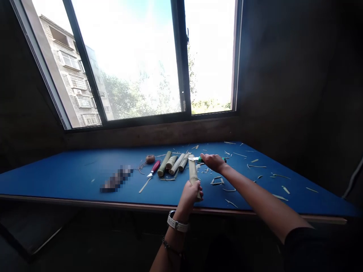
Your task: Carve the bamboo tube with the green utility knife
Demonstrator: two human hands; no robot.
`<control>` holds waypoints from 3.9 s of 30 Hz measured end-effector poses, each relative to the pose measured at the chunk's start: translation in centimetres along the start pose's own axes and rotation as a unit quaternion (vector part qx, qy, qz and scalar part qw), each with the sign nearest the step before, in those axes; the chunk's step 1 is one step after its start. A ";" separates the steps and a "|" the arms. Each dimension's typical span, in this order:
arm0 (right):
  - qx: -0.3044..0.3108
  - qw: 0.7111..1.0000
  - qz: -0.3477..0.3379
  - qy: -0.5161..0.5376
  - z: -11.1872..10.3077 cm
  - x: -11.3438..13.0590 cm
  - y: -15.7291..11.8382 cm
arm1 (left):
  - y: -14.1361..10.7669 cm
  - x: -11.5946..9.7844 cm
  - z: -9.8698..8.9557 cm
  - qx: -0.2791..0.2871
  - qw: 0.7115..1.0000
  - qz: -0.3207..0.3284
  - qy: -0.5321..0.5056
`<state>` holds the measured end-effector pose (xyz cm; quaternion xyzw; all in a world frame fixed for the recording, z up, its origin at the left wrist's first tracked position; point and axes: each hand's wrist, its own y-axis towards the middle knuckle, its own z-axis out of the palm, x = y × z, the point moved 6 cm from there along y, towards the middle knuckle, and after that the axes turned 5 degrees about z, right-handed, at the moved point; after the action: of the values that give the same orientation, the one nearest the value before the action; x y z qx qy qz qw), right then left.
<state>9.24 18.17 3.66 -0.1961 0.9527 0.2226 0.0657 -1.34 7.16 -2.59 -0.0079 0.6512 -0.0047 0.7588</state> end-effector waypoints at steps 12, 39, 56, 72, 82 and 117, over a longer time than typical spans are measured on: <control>0.070 0.958 0.266 0.080 0.2 -9.1 -3.0 | -3.4 -1.0 4.3 0.151 0.988 0.016 0.004; 0.038 0.739 0.148 0.656 4.2 -6.4 0.1 | 6.1 -7.9 -0.2 0.242 0.957 0.141 -0.072; 0.086 0.733 0.159 0.656 6.9 -6.3 -0.9 | 8.9 -6.6 -0.9 0.197 0.941 0.274 0.010; 0.094 0.758 0.140 0.630 6.0 -5.5 -1.1 | 8.9 -5.6 -0.3 0.183 0.942 0.280 0.032; 0.097 0.777 0.099 0.614 5.6 -4.5 -1.3 | 6.7 -8.2 0.2 0.265 0.917 0.294 0.050; -0.111 0.968 0.012 0.224 0.3 -4.6 -2.2 | 10.6 -1.1 0.4 0.131 0.986 0.044 0.091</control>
<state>14.36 18.06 3.47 -0.2354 0.9149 0.2780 -0.1742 -1.13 17.76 -1.62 0.1203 0.7114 -0.0575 0.6901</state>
